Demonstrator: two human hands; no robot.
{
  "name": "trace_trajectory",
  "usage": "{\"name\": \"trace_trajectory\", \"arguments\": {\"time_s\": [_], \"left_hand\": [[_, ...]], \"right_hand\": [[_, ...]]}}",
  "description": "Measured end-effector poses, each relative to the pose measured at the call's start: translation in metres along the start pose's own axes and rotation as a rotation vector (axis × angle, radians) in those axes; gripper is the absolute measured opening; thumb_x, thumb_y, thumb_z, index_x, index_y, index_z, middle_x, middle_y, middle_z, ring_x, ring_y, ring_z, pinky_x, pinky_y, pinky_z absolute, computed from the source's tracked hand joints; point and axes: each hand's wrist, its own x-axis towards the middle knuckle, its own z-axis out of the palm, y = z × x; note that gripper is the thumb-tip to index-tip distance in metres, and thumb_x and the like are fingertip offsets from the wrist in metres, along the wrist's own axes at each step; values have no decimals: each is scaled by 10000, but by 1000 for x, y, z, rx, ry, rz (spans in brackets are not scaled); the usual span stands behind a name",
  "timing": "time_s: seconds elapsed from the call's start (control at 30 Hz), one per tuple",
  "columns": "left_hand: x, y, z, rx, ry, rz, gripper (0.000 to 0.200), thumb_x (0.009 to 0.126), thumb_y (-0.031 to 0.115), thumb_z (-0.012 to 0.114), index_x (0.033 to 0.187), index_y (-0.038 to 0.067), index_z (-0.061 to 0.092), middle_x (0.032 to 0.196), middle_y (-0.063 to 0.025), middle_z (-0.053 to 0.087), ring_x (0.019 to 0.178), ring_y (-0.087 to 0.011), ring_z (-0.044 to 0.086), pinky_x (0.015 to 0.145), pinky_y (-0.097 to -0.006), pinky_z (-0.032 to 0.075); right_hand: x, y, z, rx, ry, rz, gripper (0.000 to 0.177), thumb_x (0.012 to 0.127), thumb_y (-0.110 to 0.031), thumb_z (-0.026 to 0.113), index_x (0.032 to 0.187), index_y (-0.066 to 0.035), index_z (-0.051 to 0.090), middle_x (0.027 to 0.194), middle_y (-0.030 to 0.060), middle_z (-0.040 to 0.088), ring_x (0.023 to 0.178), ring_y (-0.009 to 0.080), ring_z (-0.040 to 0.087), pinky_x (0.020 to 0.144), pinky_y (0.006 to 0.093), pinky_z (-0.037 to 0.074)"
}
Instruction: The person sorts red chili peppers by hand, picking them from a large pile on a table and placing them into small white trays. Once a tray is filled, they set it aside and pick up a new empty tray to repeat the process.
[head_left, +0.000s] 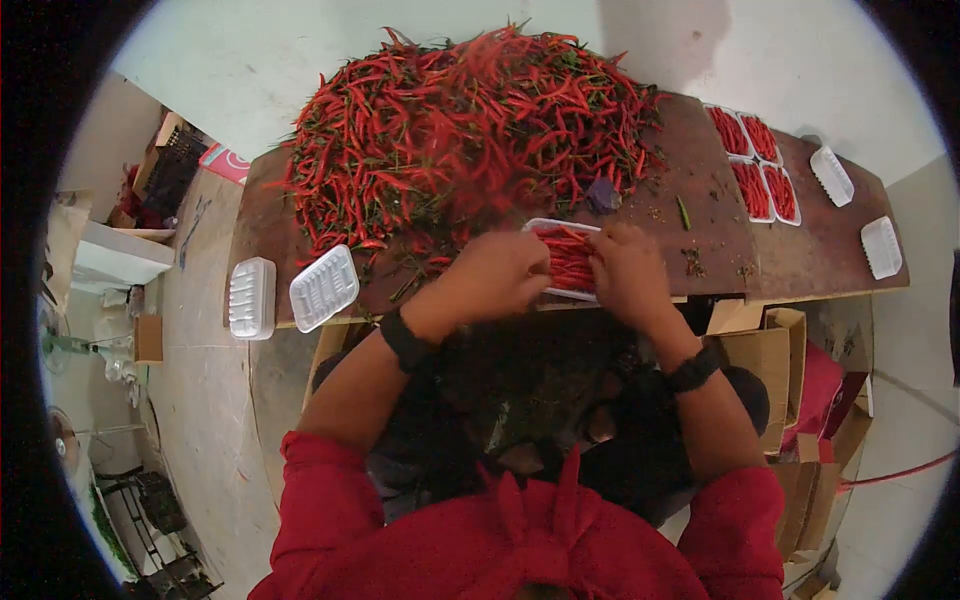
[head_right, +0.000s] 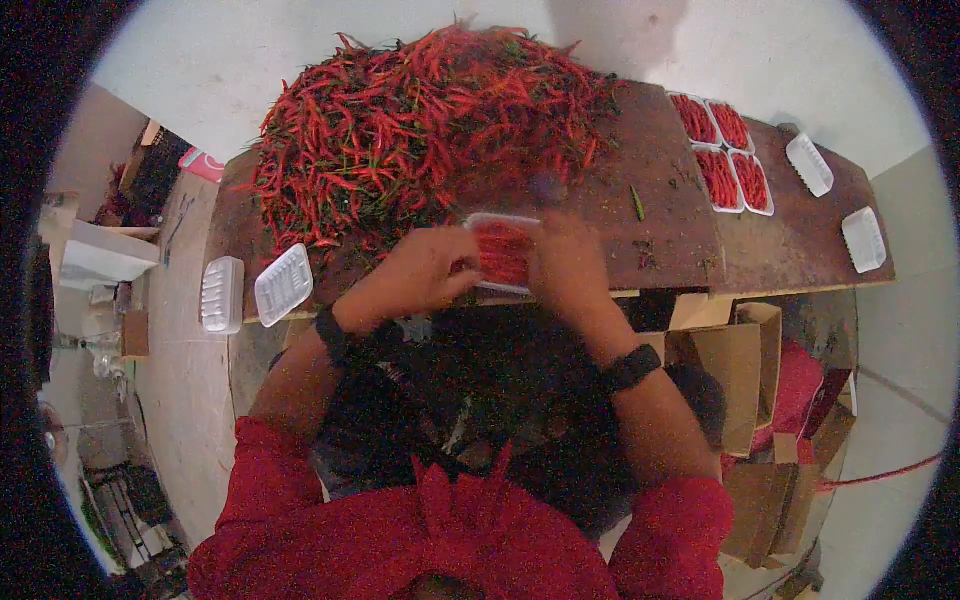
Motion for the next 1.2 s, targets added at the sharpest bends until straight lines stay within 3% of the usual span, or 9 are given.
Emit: {"name": "trace_trajectory", "arguments": {"time_s": [0.07,0.17,0.27,0.37,0.5,0.77,1.03,1.2], "left_hand": [[6,-2,1,-21,192,-85,200,766,161,625,932,54,598,872,-152,581,834,-352,567,726,-426,470],[17,-11,10,-15,360,-33,155,779,137,571,912,61,586,882,-132,564,802,-353,570,673,-440,464],[26,-11,11,3,394,-45,149,791,131,564,924,69,593,894,-123,558,801,-338,575,675,-441,467],[38,-33,26,66,391,24,148,798,127,560,934,86,603,889,-109,550,806,-321,580,672,-438,473],[45,-35,30,98,420,-27,155,798,139,563,941,102,611,879,-99,549,798,-314,583,664,-433,478],[53,-35,29,172,302,-48,88,794,147,560,841,89,607,820,-111,558,770,-324,580,659,-435,470],[54,-30,22,67,375,-25,93,793,128,554,845,63,596,841,-123,579,806,-337,570,695,-430,461],[51,-21,14,-5,404,12,111,771,86,581,872,43,581,849,-125,585,835,-329,567,719,-415,460]], "right_hand": [[-2,1,3,-20,-9,9,212,745,-88,620,951,-41,640,952,115,584,948,311,540,816,425,424],[-5,3,5,-10,36,3,215,744,-93,625,954,-53,645,948,103,584,943,302,542,810,418,424],[-4,3,4,-18,21,22,214,743,-95,629,953,-57,649,946,92,584,940,290,543,803,413,425],[-4,3,5,36,15,19,212,737,-87,632,946,-59,651,930,89,583,924,285,546,793,408,426],[-2,2,2,72,100,-11,223,727,-70,630,949,-60,647,912,97,576,905,291,546,780,408,422],[-1,18,0,41,109,7,229,726,-63,624,953,-40,637,913,112,573,905,301,544,782,414,417],[-1,23,3,68,120,30,147,745,-121,590,872,-52,619,920,152,574,922,342,539,807,468,427],[1,21,1,118,64,76,173,769,-148,584,902,-45,622,932,169,580,922,360,544,808,479,430]]}}
